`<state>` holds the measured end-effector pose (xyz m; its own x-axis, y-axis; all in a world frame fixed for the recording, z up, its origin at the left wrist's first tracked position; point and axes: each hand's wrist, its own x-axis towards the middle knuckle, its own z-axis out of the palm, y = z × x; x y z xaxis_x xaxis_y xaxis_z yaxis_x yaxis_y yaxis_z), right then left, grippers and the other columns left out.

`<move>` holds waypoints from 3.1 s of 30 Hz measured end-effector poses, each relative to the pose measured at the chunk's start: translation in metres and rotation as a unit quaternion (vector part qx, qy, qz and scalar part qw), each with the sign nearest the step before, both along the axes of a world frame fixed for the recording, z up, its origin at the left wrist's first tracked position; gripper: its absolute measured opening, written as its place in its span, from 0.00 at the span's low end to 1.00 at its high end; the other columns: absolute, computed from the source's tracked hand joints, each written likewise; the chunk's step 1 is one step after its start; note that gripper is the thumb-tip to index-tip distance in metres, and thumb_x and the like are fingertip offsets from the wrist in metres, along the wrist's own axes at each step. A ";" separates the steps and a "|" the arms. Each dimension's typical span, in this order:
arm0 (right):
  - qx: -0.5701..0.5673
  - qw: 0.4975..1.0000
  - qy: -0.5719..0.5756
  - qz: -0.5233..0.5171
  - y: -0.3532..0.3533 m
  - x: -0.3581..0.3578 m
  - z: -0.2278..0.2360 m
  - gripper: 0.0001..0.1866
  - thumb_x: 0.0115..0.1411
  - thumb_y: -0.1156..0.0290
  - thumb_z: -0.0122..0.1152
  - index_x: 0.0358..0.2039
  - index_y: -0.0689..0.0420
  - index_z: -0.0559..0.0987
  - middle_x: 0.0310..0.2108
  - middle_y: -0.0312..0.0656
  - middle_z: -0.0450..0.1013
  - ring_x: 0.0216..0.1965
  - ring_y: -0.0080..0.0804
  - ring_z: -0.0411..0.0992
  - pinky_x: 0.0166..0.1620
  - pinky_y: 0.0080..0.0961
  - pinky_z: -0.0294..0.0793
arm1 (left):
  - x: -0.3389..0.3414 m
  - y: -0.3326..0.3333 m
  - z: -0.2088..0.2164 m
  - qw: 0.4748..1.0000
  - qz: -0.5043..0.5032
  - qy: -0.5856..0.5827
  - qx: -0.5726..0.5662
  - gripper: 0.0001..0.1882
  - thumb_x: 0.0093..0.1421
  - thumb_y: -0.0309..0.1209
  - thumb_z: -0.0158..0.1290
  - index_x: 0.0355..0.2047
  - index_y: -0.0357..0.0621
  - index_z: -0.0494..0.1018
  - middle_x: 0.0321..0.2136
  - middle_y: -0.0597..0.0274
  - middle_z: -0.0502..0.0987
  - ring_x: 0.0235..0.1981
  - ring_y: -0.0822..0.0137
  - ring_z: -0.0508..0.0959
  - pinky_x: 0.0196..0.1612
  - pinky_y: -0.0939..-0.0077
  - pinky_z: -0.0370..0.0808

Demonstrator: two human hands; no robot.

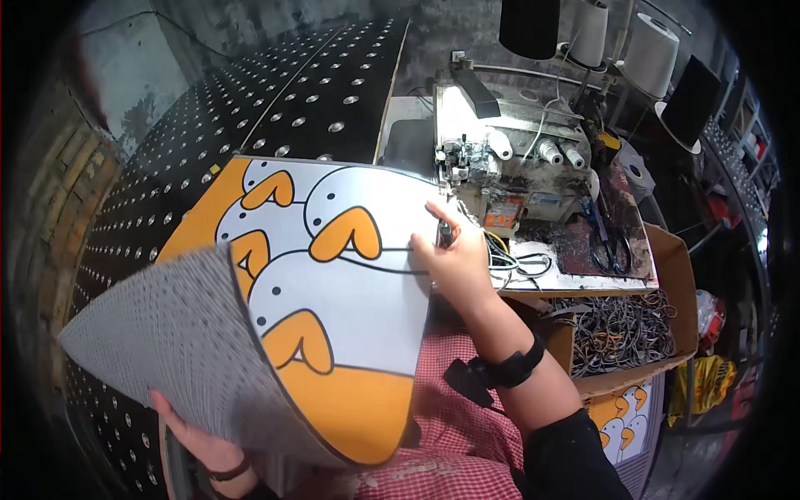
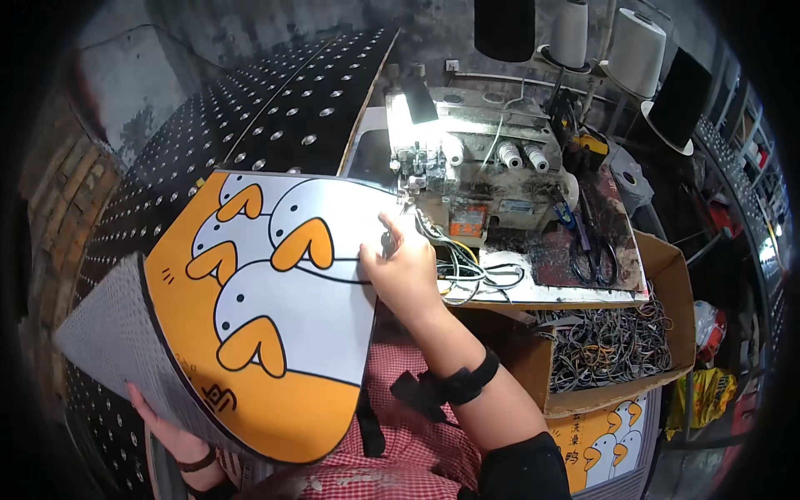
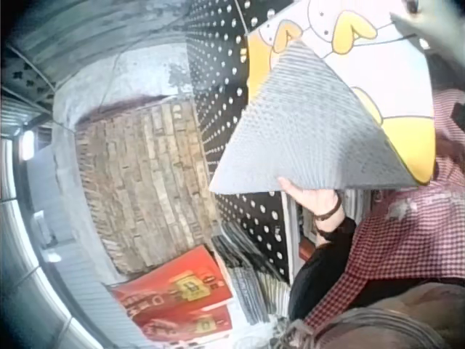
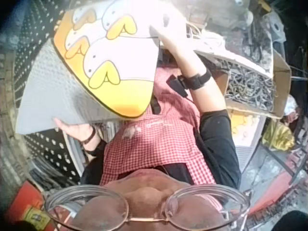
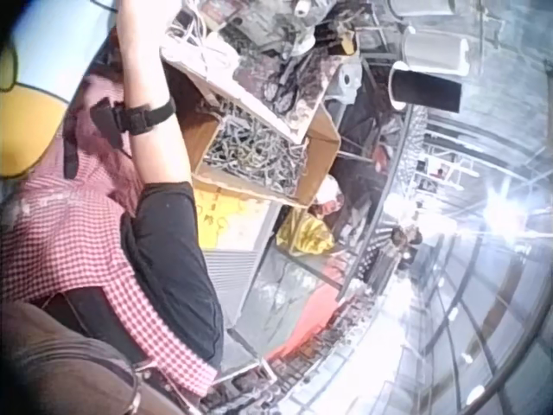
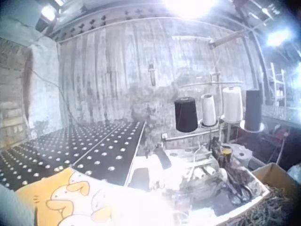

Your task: Sewing the edges of printed foam or fabric mats using an overlock sewing machine.

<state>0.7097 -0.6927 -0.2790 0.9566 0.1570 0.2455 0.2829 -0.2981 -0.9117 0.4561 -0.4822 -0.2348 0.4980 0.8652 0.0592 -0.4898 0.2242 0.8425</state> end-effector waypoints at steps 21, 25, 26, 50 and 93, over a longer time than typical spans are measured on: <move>0.057 0.990 -0.120 0.035 -0.030 -0.091 -0.041 0.23 0.51 0.77 0.57 0.49 0.65 0.69 0.27 0.35 0.70 0.25 0.14 0.63 0.31 0.12 0.66 | 0.011 0.032 -0.098 0.967 -0.232 -0.085 -0.061 0.38 0.54 0.57 0.45 0.56 0.44 0.54 0.55 0.62 0.59 0.54 0.62 0.59 0.58 0.65 0.55; 0.071 0.988 -0.139 0.015 -0.031 -0.085 -0.046 0.22 0.52 0.76 0.56 0.49 0.65 0.69 0.21 0.32 0.67 0.22 0.11 0.61 0.27 0.09 0.63 | 0.001 0.028 -0.078 0.926 -0.363 -0.065 -0.087 0.35 0.56 0.56 0.41 0.55 0.42 0.55 0.54 0.58 0.60 0.53 0.61 0.60 0.57 0.64 0.57; 0.072 0.988 -0.139 0.016 -0.031 -0.080 -0.041 0.22 0.52 0.76 0.56 0.49 0.65 0.69 0.21 0.32 0.67 0.22 0.11 0.61 0.27 0.09 0.63 | -0.007 0.027 -0.065 0.927 -0.359 -0.072 -0.078 0.35 0.56 0.55 0.41 0.55 0.42 0.56 0.54 0.58 0.60 0.53 0.61 0.60 0.57 0.64 0.57; 0.124 0.992 0.028 0.022 -0.038 -0.094 -0.029 0.20 0.50 0.76 0.59 0.46 0.61 0.72 0.23 0.37 0.71 0.24 0.16 0.67 0.29 0.14 0.68 | 0.071 0.124 -0.029 0.981 -0.188 0.009 -0.047 0.19 0.56 0.28 0.39 0.48 0.32 0.61 0.44 0.52 0.70 0.45 0.59 0.72 0.48 0.67 0.70; 0.039 0.992 -0.074 -0.099 -0.019 -0.018 -0.024 0.14 0.49 0.74 0.56 0.38 0.61 0.76 0.29 0.46 0.74 0.27 0.31 0.74 0.33 0.22 0.71 | 0.156 0.025 -0.001 0.963 -0.164 -0.062 0.204 0.21 0.60 0.27 0.42 0.52 0.33 0.56 0.51 0.51 0.62 0.50 0.59 0.66 0.51 0.64 0.65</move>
